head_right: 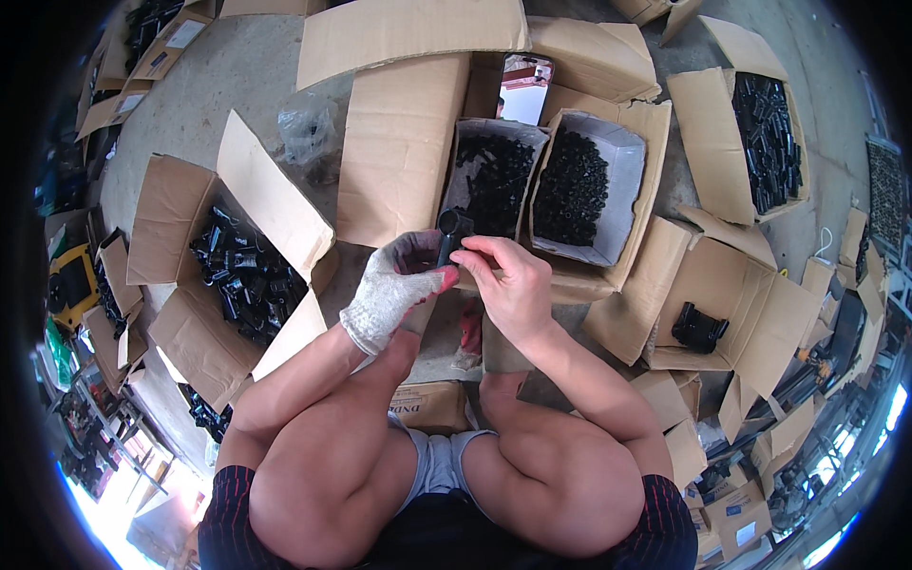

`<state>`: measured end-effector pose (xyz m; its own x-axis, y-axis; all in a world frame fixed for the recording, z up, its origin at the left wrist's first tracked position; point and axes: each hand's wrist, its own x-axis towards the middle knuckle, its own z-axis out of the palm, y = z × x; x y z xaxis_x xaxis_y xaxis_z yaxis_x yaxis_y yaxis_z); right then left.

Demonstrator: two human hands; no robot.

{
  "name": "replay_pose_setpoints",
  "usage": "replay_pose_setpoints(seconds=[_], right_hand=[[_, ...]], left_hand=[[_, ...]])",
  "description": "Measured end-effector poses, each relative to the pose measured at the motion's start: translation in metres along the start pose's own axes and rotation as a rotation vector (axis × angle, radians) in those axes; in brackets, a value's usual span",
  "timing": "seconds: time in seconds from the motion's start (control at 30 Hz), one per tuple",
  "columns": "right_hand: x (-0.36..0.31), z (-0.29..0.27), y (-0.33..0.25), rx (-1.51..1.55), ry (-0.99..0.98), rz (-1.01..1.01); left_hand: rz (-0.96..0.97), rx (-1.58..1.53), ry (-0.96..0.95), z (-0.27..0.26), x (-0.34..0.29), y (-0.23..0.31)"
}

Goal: The person assembles small black metal components by hand, inserting a small screw into a hole in a curved metal piece while sitting on the floor surrounded by boxes of similar parts.

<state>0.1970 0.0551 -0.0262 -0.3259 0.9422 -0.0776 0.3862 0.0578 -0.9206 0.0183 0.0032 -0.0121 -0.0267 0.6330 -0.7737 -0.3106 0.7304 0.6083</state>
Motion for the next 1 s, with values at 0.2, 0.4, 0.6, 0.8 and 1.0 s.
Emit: replay_pose_setpoints(seconds=[0.2, 0.4, 0.6, 0.8, 1.0], right_hand=[[0.004, -0.004, -0.002, -0.062, -0.034, -0.087], [0.013, -0.012, 0.0, -0.24, -0.082, -0.357], [0.013, -0.014, 0.0, -0.248, -0.08, -0.384], [0.025, -0.021, 0.003, -0.186, -0.13, -0.51], [0.027, -0.025, 0.003, -0.225, -0.196, -0.462]], left_hand=[[0.066, -0.031, 0.026, -0.002, 0.002, -0.002], [0.019, -0.033, -0.01, -0.003, 0.0, 0.002], [0.011, -0.027, -0.014, -0.001, -0.003, 0.008], [-0.029, -0.026, -0.025, -0.003, -0.004, 0.011], [-0.008, -0.049, -0.033, -0.005, -0.003, 0.006]])
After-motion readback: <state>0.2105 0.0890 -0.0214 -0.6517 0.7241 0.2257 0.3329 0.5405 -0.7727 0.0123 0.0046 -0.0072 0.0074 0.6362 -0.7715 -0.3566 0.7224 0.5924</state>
